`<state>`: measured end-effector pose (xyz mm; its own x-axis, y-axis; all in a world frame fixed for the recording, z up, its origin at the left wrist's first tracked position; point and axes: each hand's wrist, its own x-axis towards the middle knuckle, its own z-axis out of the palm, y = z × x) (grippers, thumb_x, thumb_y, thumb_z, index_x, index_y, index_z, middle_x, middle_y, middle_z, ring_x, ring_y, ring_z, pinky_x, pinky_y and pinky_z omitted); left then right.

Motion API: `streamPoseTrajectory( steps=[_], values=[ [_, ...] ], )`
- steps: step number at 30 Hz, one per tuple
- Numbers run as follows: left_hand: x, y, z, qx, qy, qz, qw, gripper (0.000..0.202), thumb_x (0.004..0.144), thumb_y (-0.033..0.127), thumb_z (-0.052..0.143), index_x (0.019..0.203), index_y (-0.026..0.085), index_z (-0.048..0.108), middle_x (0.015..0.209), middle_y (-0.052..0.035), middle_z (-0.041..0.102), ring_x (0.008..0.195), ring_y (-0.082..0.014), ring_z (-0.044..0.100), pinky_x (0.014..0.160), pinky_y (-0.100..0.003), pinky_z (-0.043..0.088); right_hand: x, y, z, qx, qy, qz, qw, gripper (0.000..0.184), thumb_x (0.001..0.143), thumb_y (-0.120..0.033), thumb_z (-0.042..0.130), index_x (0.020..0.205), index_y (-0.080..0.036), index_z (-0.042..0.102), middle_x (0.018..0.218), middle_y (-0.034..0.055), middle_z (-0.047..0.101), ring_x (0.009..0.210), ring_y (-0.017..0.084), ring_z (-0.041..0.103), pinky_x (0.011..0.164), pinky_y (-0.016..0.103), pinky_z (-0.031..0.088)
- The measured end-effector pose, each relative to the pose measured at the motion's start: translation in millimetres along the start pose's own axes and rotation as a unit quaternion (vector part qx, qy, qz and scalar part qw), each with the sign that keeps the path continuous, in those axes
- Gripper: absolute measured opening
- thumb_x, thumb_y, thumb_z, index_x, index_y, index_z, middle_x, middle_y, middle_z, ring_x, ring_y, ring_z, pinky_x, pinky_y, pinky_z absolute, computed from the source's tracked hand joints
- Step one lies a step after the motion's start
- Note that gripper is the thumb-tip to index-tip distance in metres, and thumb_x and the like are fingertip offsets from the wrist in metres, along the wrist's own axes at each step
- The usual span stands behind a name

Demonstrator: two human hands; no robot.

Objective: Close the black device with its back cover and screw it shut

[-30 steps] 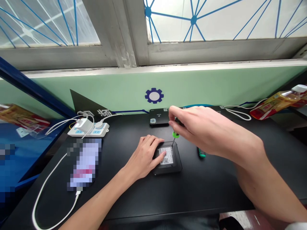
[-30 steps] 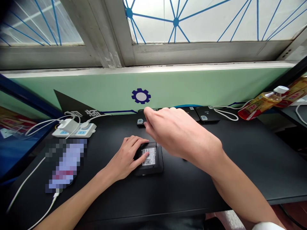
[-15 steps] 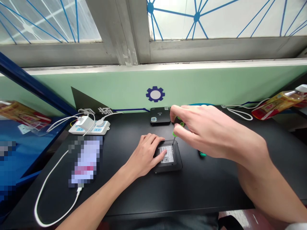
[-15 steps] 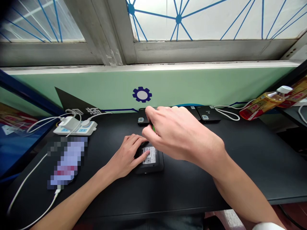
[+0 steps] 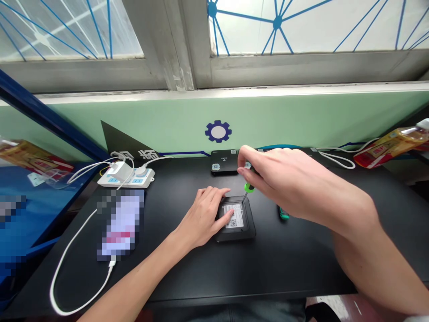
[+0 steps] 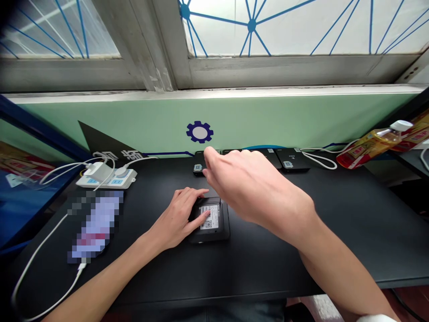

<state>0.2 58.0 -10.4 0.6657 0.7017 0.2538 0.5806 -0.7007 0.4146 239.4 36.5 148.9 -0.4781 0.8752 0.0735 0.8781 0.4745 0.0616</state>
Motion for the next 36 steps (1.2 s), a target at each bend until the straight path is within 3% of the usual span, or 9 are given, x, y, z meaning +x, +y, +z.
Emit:
streamPoseTrajectory(
  steps=[3, 7, 11, 16, 21, 26, 32, 36],
  values=[
    [-0.3, -0.2, 0.3, 0.003, 0.001, -0.002, 1.0, 0.041, 0.113, 0.037, 0.062, 0.149, 0.02, 0.053, 0.122, -0.011, 0.069, 0.115, -0.032, 0.065, 0.107, -0.049, 0.047, 2.0, -1.9, 0.1, -0.012, 0.016, 0.038, 0.999, 0.026, 0.117, -0.04, 0.034, 0.101, -0.026, 0.048, 0.072, -0.0017, 0.055, 0.057, 0.02, 0.035, 0.059, 0.037, 0.018],
    [-0.9, -0.9, 0.4, 0.002, 0.005, 0.0, 1.0, 0.04, 0.113, 0.038, 0.061, 0.148, 0.02, 0.053, 0.121, -0.0106, 0.069, 0.114, -0.0316, 0.065, 0.107, -0.049, 0.048, -0.1, -1.4, 0.7, 0.002, 0.013, -0.018, 1.0, 0.015, 0.11, -0.024, 0.037, 0.097, -0.026, 0.044, 0.088, 0.0028, 0.063, 0.067, 0.021, 0.045, 0.062, 0.037, 0.023],
    [-0.8, -1.5, 0.1, 0.004, 0.003, 0.004, 1.0, 0.043, 0.113, 0.036, 0.063, 0.15, 0.019, 0.052, 0.122, -0.0108, 0.068, 0.115, -0.0316, 0.065, 0.107, -0.049, 0.047, -0.6, -2.1, 0.7, -0.01, 0.015, 0.018, 1.0, 0.029, 0.118, -0.039, 0.032, 0.095, -0.027, 0.045, 0.071, -0.0033, 0.054, 0.054, 0.019, 0.034, 0.058, 0.037, 0.018],
    [-0.1, -0.9, 0.7, 0.006, -0.001, -0.001, 1.0, 0.039, 0.113, 0.035, 0.063, 0.147, 0.019, 0.053, 0.121, -0.01, 0.068, 0.114, -0.0311, 0.064, 0.106, -0.049, 0.047, -1.3, -3.2, 0.3, 0.014, 0.014, -0.008, 1.0, 0.013, 0.108, -0.024, 0.041, 0.096, -0.026, 0.044, 0.089, 0.0021, 0.064, 0.067, 0.021, 0.047, 0.064, 0.037, 0.026],
    [0.0, 0.2, 0.1, 0.005, 0.005, 0.004, 1.0, 0.042, 0.112, 0.035, 0.064, 0.148, 0.019, 0.052, 0.122, -0.0101, 0.068, 0.115, -0.0312, 0.065, 0.106, -0.05, 0.048, 1.2, -4.1, 0.1, 0.012, 0.02, 0.016, 1.0, 0.029, 0.118, -0.043, 0.034, 0.095, -0.027, 0.042, 0.07, -0.0042, 0.052, 0.055, 0.019, 0.032, 0.059, 0.037, 0.02],
    [-0.2, 0.4, -1.0, 0.009, 0.0, -0.004, 1.0, 0.037, 0.112, 0.036, 0.062, 0.145, 0.02, 0.055, 0.121, -0.0105, 0.069, 0.114, -0.0318, 0.066, 0.107, -0.05, 0.049, 1.9, -5.4, -4.7, 0.043, -0.007, 0.013, 0.999, 0.015, 0.106, -0.024, 0.041, 0.093, -0.028, 0.035, 0.078, -0.0026, 0.055, 0.06, 0.019, 0.03, 0.062, 0.037, 0.024],
    [-0.4, -0.7, 0.1, 0.007, 0.009, 0.002, 1.0, 0.042, 0.112, 0.037, 0.062, 0.149, 0.019, 0.052, 0.121, -0.0108, 0.069, 0.114, -0.0314, 0.066, 0.107, -0.05, 0.049, 1.8, -1.6, 1.9, 0.016, 0.02, 0.016, 1.0, 0.025, 0.118, -0.037, 0.031, 0.095, -0.028, 0.038, 0.069, -0.0064, 0.047, 0.056, 0.019, 0.031, 0.058, 0.037, 0.021],
    [-0.1, 0.3, -0.6, 0.007, 0.008, 0.001, 1.0, 0.039, 0.112, 0.037, 0.061, 0.146, 0.02, 0.054, 0.12, -0.0104, 0.07, 0.114, -0.0316, 0.066, 0.106, -0.05, 0.049, 0.1, -0.9, 1.1, 0.033, 0.014, -0.008, 0.999, 0.021, 0.114, -0.03, 0.037, 0.094, -0.027, 0.037, 0.079, -0.0039, 0.055, 0.064, 0.018, 0.039, 0.062, 0.038, 0.025]
  ],
)
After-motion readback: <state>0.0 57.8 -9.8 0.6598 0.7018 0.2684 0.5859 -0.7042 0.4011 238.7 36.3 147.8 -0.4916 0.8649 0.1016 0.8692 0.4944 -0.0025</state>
